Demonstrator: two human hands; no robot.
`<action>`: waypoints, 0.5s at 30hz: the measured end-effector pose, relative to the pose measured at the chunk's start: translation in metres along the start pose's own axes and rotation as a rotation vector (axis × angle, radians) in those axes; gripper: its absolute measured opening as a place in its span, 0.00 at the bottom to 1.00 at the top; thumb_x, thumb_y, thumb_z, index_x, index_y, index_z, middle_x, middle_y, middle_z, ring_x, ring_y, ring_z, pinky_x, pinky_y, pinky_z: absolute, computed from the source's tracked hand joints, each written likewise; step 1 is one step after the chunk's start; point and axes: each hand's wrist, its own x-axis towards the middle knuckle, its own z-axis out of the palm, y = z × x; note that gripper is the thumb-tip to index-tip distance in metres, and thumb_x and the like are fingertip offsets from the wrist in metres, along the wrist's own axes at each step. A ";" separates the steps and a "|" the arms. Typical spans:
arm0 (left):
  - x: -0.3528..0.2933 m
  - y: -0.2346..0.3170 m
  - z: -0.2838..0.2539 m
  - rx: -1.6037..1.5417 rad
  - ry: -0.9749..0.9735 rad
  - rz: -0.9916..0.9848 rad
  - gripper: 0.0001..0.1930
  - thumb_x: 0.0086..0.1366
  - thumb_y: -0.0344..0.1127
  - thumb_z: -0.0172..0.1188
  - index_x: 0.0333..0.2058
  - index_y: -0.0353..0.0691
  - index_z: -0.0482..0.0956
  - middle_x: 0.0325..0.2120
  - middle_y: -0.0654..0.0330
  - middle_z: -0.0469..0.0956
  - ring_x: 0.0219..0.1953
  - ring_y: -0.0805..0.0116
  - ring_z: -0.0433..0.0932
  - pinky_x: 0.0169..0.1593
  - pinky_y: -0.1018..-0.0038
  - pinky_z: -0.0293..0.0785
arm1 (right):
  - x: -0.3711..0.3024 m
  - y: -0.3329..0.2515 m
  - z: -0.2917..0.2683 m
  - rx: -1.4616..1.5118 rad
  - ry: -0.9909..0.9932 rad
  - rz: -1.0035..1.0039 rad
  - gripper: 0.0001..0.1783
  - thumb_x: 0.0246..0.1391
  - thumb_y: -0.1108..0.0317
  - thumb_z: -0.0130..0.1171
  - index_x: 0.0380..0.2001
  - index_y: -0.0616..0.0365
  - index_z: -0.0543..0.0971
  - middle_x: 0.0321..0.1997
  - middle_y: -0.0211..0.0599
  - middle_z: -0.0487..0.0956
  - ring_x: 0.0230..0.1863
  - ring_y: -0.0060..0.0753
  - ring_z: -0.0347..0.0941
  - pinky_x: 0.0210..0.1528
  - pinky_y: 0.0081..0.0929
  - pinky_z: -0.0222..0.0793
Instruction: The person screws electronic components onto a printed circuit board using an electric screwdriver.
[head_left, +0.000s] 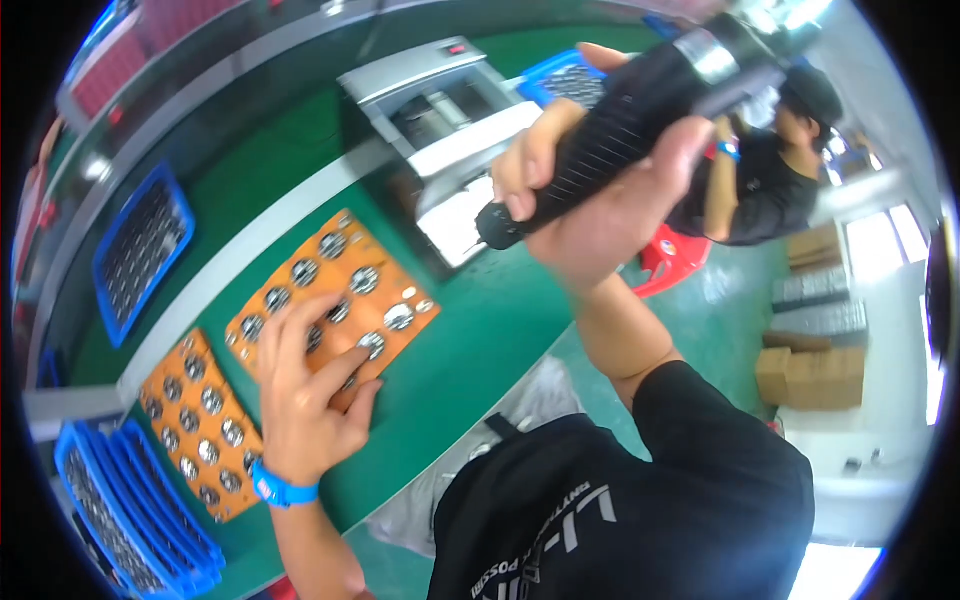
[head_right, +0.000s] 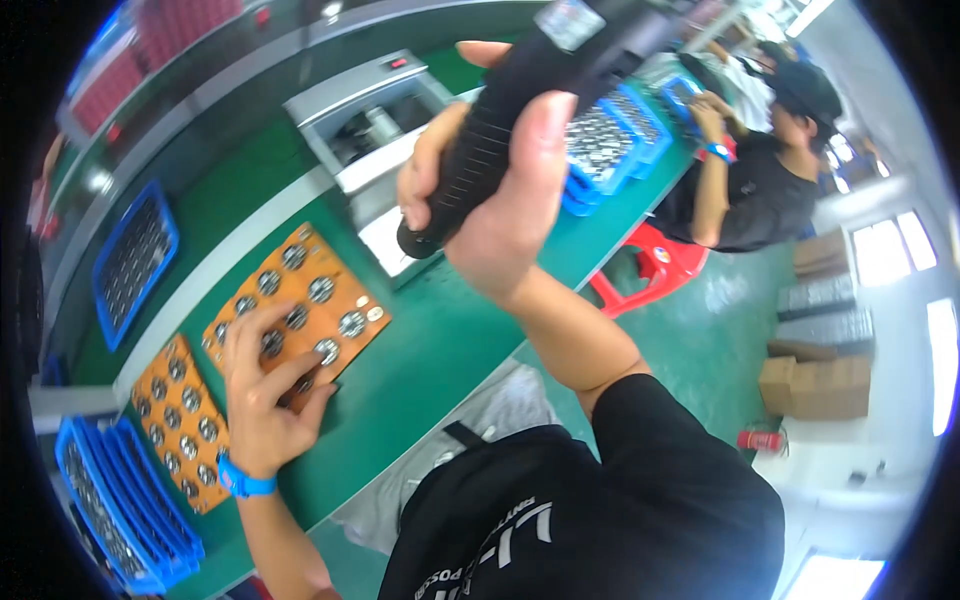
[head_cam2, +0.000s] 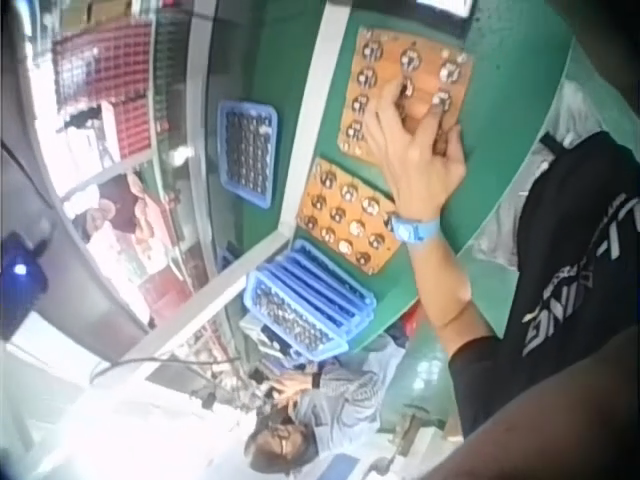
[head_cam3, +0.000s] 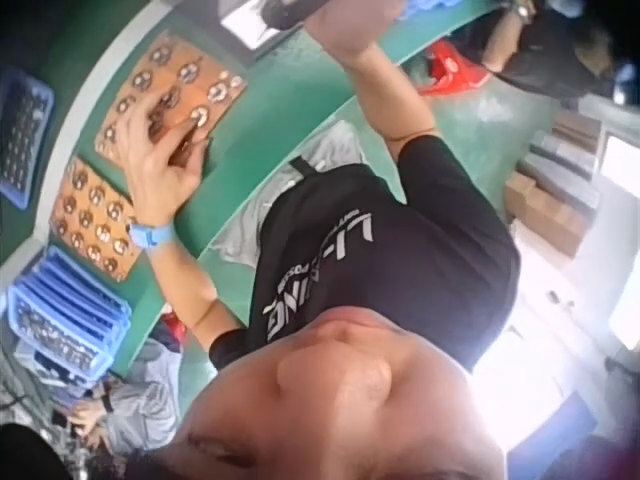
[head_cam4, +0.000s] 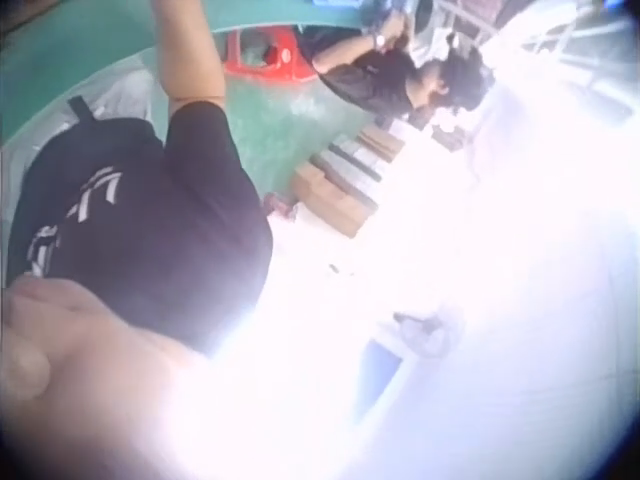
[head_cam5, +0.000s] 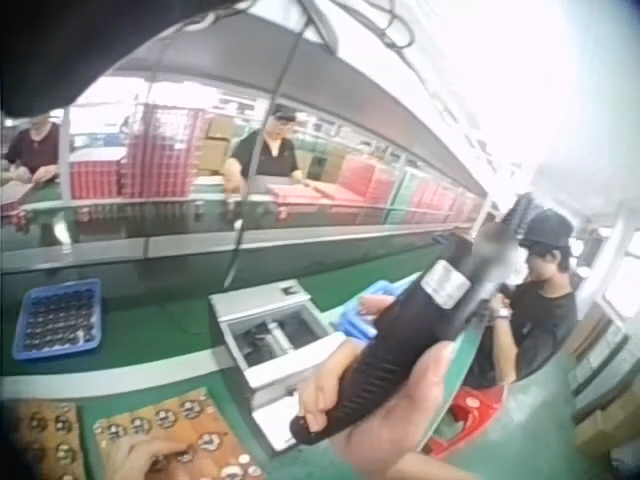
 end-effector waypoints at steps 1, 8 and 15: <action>-0.003 0.003 -0.002 -0.001 -0.022 -0.035 0.18 0.37 0.26 0.75 0.33 0.36 0.88 0.58 0.46 0.75 0.59 0.41 0.72 0.61 0.52 0.69 | 0.004 -0.004 -0.008 0.019 -0.014 -0.013 0.49 0.65 0.21 0.27 0.66 0.54 0.62 0.19 0.40 0.70 0.14 0.35 0.66 0.20 0.32 0.63; -0.001 0.006 0.002 0.083 -0.074 -0.007 0.19 0.39 0.27 0.73 0.36 0.36 0.89 0.62 0.46 0.73 0.64 0.41 0.69 0.66 0.50 0.65 | 0.005 -0.017 -0.031 -0.202 0.048 -0.026 0.44 0.69 0.26 0.28 0.63 0.54 0.63 0.19 0.38 0.70 0.13 0.31 0.65 0.21 0.32 0.66; 0.000 0.011 -0.002 0.110 -0.079 -0.034 0.19 0.39 0.26 0.72 0.36 0.36 0.89 0.61 0.47 0.73 0.63 0.41 0.69 0.66 0.50 0.65 | 0.012 -0.021 -0.030 -0.326 0.058 -0.093 0.46 0.66 0.22 0.29 0.64 0.54 0.61 0.20 0.37 0.70 0.13 0.32 0.62 0.22 0.34 0.63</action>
